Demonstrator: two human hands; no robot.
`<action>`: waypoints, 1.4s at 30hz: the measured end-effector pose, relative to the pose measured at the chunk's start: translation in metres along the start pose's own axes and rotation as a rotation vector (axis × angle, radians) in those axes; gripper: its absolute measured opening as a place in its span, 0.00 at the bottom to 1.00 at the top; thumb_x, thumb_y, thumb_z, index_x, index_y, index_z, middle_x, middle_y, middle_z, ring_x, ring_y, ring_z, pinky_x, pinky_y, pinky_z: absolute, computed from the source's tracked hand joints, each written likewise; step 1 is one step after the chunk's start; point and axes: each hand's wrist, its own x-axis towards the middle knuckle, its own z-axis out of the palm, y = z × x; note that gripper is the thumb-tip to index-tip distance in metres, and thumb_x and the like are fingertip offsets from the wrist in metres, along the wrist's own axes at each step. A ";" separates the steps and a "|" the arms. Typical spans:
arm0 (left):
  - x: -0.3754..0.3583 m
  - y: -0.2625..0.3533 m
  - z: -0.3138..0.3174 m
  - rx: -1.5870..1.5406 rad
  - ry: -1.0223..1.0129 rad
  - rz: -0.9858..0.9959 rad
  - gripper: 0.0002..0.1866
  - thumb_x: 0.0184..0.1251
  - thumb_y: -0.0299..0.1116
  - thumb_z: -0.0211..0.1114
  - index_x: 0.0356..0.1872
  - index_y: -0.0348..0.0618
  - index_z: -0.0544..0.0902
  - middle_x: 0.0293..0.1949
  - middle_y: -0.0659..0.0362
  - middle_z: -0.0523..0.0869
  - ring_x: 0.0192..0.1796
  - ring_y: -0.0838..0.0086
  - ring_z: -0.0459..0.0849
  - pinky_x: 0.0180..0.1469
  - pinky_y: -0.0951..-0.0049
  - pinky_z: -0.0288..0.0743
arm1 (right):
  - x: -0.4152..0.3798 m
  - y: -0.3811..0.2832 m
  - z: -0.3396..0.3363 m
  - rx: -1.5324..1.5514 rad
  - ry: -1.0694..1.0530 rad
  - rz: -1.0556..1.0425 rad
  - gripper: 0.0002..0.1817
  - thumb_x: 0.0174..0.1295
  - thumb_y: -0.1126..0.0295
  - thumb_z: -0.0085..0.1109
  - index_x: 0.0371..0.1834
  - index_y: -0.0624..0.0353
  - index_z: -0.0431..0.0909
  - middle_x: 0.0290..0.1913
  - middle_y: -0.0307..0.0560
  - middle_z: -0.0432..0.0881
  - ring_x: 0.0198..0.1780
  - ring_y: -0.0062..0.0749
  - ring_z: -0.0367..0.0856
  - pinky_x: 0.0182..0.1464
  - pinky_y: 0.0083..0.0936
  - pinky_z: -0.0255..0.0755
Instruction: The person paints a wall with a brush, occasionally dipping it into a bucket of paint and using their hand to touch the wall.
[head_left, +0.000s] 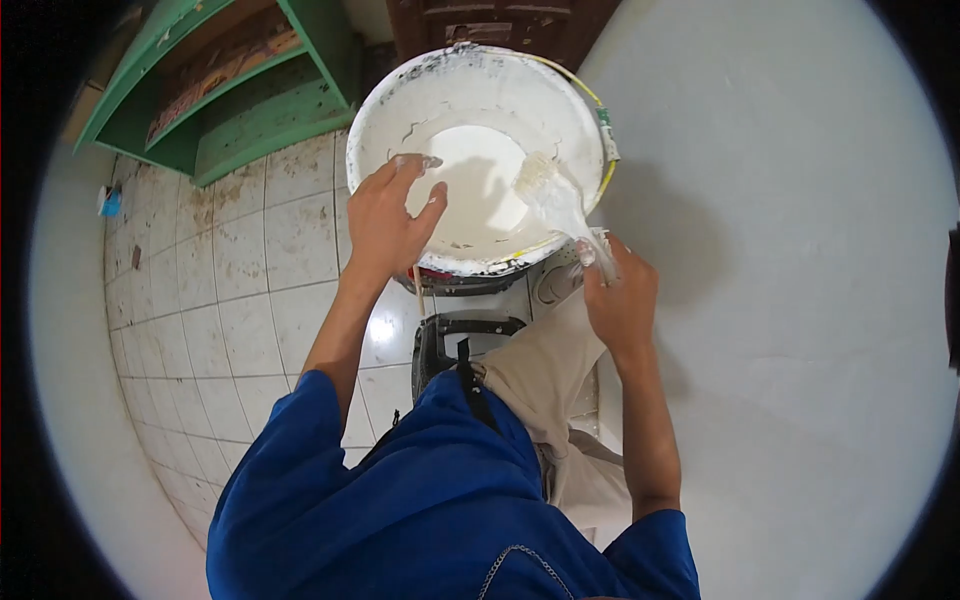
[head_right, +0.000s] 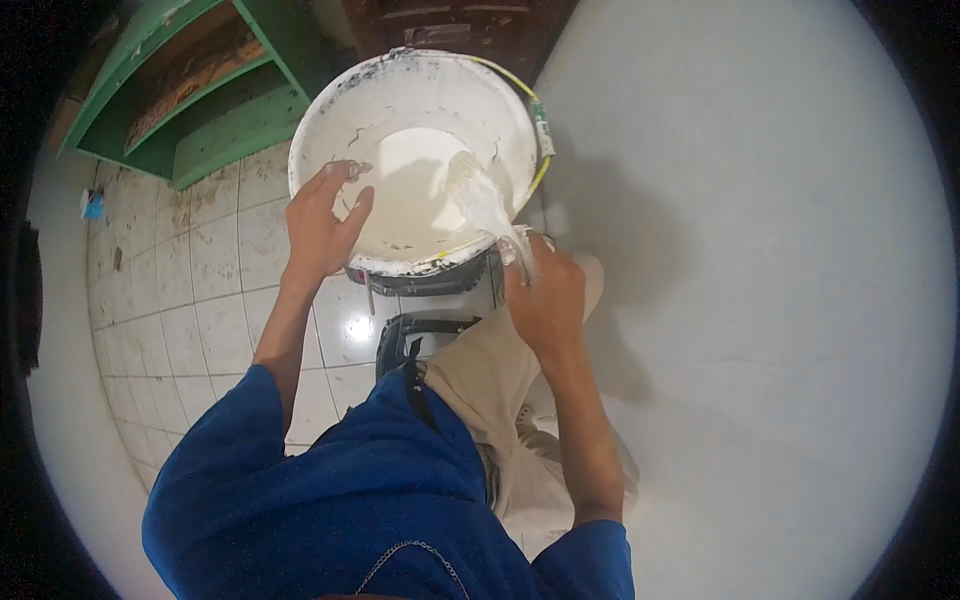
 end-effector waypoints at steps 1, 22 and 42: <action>0.002 0.000 0.001 0.008 -0.015 -0.009 0.15 0.58 0.39 0.64 0.41 0.39 0.83 0.40 0.52 0.85 0.40 0.55 0.84 0.43 0.61 0.76 | 0.002 -0.002 0.001 0.032 0.001 0.008 0.11 0.59 0.71 0.60 0.39 0.69 0.80 0.28 0.59 0.81 0.29 0.53 0.80 0.33 0.40 0.71; -0.007 0.085 0.007 -0.272 -0.264 0.229 0.13 0.61 0.27 0.64 0.46 0.35 0.79 0.38 0.48 0.82 0.38 0.56 0.82 0.41 0.62 0.75 | -0.074 0.020 -0.083 1.533 0.348 0.568 0.16 0.69 0.73 0.51 0.58 0.65 0.70 0.41 0.47 0.81 0.32 0.23 0.76 0.35 0.24 0.72; -0.154 0.307 0.243 -0.763 -1.098 0.817 0.13 0.64 0.28 0.62 0.48 0.33 0.77 0.36 0.49 0.85 0.38 0.63 0.84 0.41 0.66 0.76 | -0.261 0.075 -0.115 0.859 1.400 0.581 0.09 0.71 0.62 0.53 0.43 0.56 0.75 0.25 0.28 0.69 0.24 0.09 0.62 0.24 0.12 0.56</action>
